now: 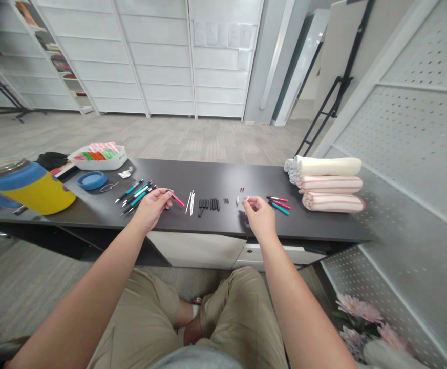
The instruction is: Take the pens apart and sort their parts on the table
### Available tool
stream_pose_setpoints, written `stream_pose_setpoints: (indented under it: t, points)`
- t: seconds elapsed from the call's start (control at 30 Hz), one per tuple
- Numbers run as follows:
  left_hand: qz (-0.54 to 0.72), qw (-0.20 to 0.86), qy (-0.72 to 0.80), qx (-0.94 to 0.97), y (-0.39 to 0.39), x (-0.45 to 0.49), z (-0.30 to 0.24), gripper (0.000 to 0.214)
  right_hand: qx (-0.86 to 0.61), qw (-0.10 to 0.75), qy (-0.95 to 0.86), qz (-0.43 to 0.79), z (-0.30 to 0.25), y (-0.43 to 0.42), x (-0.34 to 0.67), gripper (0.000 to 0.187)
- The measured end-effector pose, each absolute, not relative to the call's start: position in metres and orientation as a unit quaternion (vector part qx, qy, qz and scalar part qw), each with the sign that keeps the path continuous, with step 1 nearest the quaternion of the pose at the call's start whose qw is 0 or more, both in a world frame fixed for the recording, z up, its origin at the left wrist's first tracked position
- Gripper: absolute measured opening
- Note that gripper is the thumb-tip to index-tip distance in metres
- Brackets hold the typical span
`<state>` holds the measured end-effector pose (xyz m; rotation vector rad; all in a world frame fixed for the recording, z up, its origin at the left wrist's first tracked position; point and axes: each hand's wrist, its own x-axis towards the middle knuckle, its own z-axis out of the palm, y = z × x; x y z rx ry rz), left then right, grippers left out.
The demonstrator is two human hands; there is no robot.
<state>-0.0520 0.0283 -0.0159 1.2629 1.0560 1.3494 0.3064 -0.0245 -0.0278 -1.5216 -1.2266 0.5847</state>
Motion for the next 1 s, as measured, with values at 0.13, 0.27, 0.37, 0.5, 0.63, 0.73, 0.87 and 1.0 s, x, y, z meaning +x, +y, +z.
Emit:
stream_pose_setpoints:
  t: [0.13, 0.27, 0.37, 0.5, 0.63, 0.73, 0.87, 1.0]
  points:
    - [0.553, 0.490, 0.430, 0.519, 0.028, -0.052, -0.016, 0.039, -0.658, 0.464, -0.562, 0.189, -0.027, -0.021, 0.305, 0.033]
    - [0.553, 0.497, 0.430, 0.512, 0.027, -0.052, -0.014, 0.038, -0.695, 0.372, -0.606, 0.104, -0.024, -0.017, 0.308, 0.027]
    - [0.555, 0.501, 0.427, 0.508, 0.028, -0.051, -0.014, 0.037, -0.696, 0.357, -0.619, 0.074, -0.020, -0.016, 0.309, 0.026]
    - [0.558, 0.504, 0.421, 0.508, 0.029, -0.051, -0.016, 0.035, -0.682, 0.375, -0.625, 0.060, -0.018, -0.017, 0.308, 0.028]
    - [0.557, 0.504, 0.418, 0.511, 0.031, -0.052, -0.018, 0.033, -0.634, 0.395, -0.664, 0.020, -0.019, -0.014, 0.308, 0.029]
    - [0.557, 0.502, 0.418, 0.513, 0.030, -0.052, -0.018, 0.033, -0.590, 0.398, -0.702, -0.006, -0.018, -0.004, 0.308, 0.025]
    - [0.560, 0.500, 0.420, 0.509, 0.029, -0.052, -0.017, 0.034, -0.563, 0.370, -0.738, -0.031, -0.019, 0.015, 0.304, 0.023]
    - [0.558, 0.498, 0.420, 0.513, 0.029, -0.052, -0.017, 0.033, -0.565, 0.337, -0.752, -0.045, -0.022, 0.027, 0.302, 0.023]
